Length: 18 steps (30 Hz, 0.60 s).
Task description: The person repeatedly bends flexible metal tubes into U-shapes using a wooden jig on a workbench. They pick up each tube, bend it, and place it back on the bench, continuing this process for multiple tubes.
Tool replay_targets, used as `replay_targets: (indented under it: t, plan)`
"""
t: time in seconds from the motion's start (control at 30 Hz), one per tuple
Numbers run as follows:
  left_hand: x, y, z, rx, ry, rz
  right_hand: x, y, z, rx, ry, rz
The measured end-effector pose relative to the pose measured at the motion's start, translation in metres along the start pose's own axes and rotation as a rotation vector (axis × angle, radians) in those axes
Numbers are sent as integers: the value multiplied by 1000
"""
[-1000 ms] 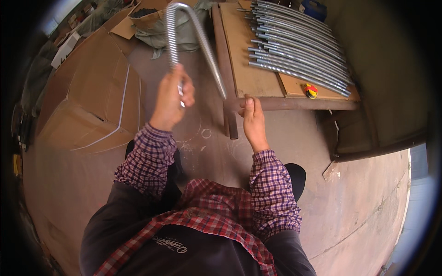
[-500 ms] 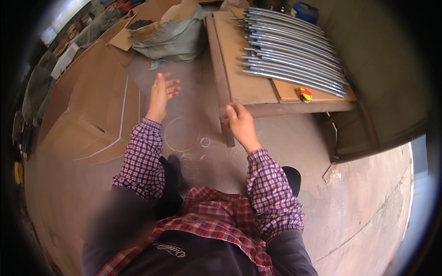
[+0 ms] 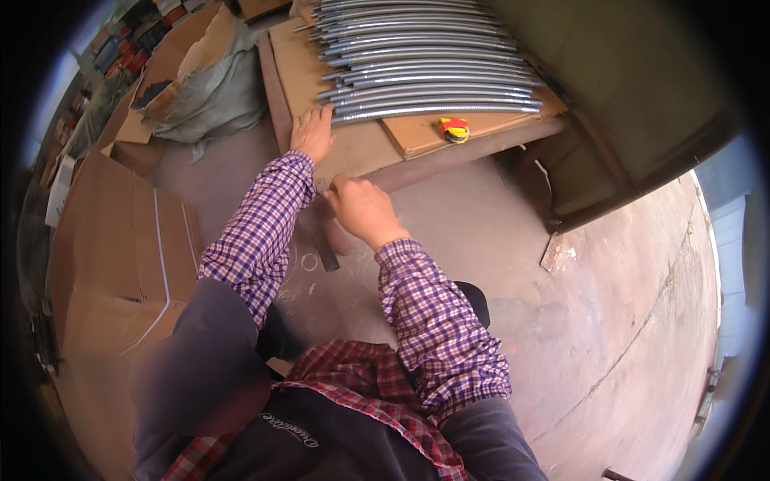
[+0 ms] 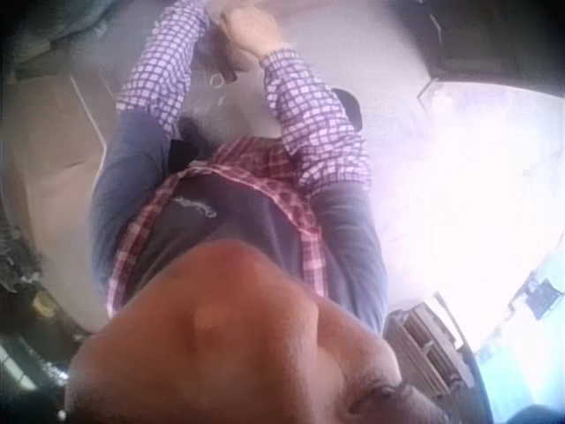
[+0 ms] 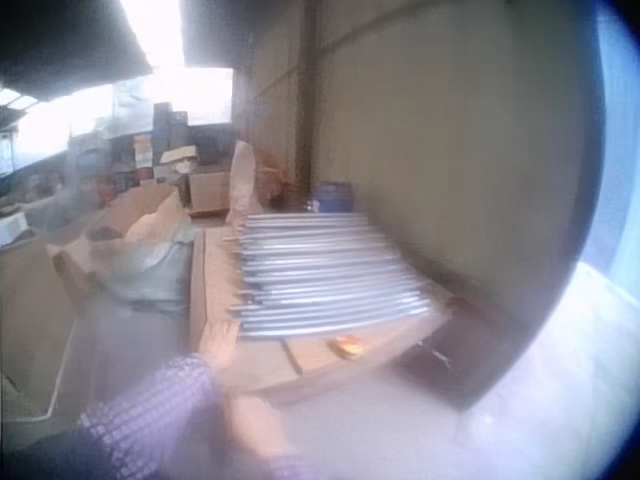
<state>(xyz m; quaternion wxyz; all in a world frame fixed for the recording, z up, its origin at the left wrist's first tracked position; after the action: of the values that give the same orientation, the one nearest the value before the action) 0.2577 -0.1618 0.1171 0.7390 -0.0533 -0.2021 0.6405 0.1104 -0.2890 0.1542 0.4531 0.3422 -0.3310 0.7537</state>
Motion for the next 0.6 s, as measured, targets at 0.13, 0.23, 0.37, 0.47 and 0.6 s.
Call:
replay_targets:
  t: [0.13, 0.23, 0.37, 0.47, 0.6]
  plan:
    - [-13, -10, -13, 71, 24, -11, -4, -2, 1, 11, 2, -11]
    - [-16, -2, -1, 3, 33, -65, -4, -4, 5, -16, -5, 20]
    - [22, 33, 28, 71, 94, -24, -17, -10, 45, -298, -134, -30]
    - [62, 78, 60, 124, 116, 29, -65, -13, 89, -654, -444, -164]
    - [111, 153, 91, 90, 85, 30, -112, -4, 121, -853, -1489, -45]
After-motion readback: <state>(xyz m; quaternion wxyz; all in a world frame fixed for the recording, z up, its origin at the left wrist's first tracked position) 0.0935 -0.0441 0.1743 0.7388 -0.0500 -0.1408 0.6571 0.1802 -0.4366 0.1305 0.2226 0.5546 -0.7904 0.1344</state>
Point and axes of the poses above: each hand's wrist, its own y-axis away from the middle knuckle, its own z-axis out of the back of the hand, x = y × z, the point moved 10 cm from there along -y, towards the middle knuckle, and after that the axes turned 12 degrees about -y, right-handed, at the moved point
